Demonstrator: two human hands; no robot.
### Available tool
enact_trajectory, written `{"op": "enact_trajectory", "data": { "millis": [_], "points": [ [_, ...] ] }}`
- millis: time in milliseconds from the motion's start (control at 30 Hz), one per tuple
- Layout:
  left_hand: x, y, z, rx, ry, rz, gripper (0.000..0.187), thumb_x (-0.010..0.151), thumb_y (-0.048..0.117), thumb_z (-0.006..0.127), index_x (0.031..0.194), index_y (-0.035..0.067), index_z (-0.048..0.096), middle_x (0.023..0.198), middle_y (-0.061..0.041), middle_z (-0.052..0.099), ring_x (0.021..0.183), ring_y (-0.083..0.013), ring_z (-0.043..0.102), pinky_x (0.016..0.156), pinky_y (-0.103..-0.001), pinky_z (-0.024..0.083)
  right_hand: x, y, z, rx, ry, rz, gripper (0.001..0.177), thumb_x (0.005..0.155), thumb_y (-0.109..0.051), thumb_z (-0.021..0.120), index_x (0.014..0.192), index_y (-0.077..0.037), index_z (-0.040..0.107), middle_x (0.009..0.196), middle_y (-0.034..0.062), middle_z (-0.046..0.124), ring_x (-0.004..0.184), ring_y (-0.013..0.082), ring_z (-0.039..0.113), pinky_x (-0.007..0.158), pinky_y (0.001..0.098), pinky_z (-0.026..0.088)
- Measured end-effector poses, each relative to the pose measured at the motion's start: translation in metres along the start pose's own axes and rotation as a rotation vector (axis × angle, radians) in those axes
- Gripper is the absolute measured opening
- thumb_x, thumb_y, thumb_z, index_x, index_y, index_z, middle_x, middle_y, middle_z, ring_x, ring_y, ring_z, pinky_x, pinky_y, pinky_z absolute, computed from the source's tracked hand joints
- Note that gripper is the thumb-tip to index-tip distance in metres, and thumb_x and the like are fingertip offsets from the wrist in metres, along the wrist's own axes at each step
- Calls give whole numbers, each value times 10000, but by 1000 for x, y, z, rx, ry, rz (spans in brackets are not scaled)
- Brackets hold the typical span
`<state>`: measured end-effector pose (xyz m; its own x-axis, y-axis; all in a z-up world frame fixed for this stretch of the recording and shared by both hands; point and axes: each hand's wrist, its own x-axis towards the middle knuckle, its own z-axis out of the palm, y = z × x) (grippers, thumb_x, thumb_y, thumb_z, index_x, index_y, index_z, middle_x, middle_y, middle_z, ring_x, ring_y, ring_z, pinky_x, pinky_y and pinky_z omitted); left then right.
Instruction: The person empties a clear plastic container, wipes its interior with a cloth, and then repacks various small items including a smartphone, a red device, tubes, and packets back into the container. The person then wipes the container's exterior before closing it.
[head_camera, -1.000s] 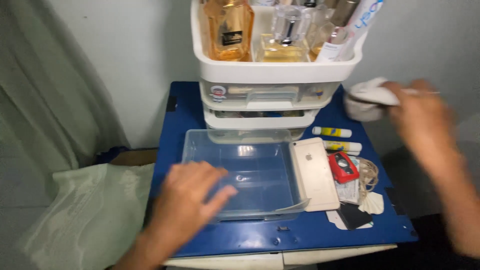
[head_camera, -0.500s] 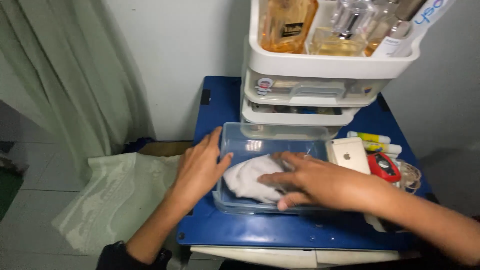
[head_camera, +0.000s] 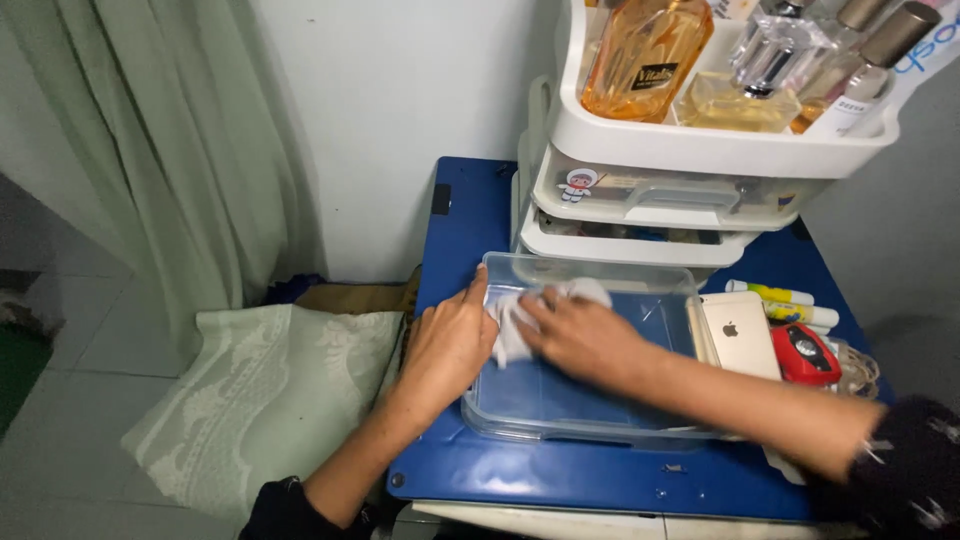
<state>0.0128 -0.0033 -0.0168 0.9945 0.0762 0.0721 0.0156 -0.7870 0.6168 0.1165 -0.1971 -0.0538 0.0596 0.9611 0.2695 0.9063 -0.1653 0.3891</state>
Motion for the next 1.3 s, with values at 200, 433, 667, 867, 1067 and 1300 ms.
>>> {"op": "enact_trajectory", "data": {
  "millis": [200,433,667,867,1067,1300],
  "points": [
    [4,-4,4,43,18,40,576,924,59,484,1476,-99,459,1250,-340,659,756,-426,758,484,-471,584,18,10,-9,-375,169,-104,118,962,-183,610,972,-112,703,1182,149,590,962,307,580,660,330,478],
    [3,-2,1,85,15,48,568,925,56,501,1465,-114,461,1198,-332,683,697,-397,756,457,-439,573,16,23,-19,-510,156,-171,142,921,-118,569,975,-129,700,1169,86,598,962,252,564,678,314,448],
    [-1,6,-10,94,-28,18,589,926,77,490,1488,-95,442,1256,-322,669,804,-481,751,568,-556,591,-55,15,-6,-402,-198,192,113,894,-118,609,900,-150,717,1026,108,626,840,274,659,542,332,512],
    [-2,10,-6,80,-41,16,586,940,67,449,1502,-97,420,1295,-326,649,825,-501,745,601,-580,588,-90,28,-17,-165,-525,354,104,797,-95,645,871,-136,706,828,101,704,713,302,713,586,388,532],
    [-1,9,-3,71,-31,8,580,950,62,421,1503,-109,407,1295,-340,641,826,-504,739,586,-562,591,-53,22,-104,330,-898,484,184,824,-144,710,997,-99,757,946,127,765,856,326,779,718,412,620],
    [-2,7,1,83,5,23,562,942,46,438,1479,-120,436,1266,-358,647,787,-486,744,550,-538,587,-13,11,-142,881,-935,478,192,881,-60,576,920,-47,763,912,147,761,893,363,766,766,441,613]
  ]
}}
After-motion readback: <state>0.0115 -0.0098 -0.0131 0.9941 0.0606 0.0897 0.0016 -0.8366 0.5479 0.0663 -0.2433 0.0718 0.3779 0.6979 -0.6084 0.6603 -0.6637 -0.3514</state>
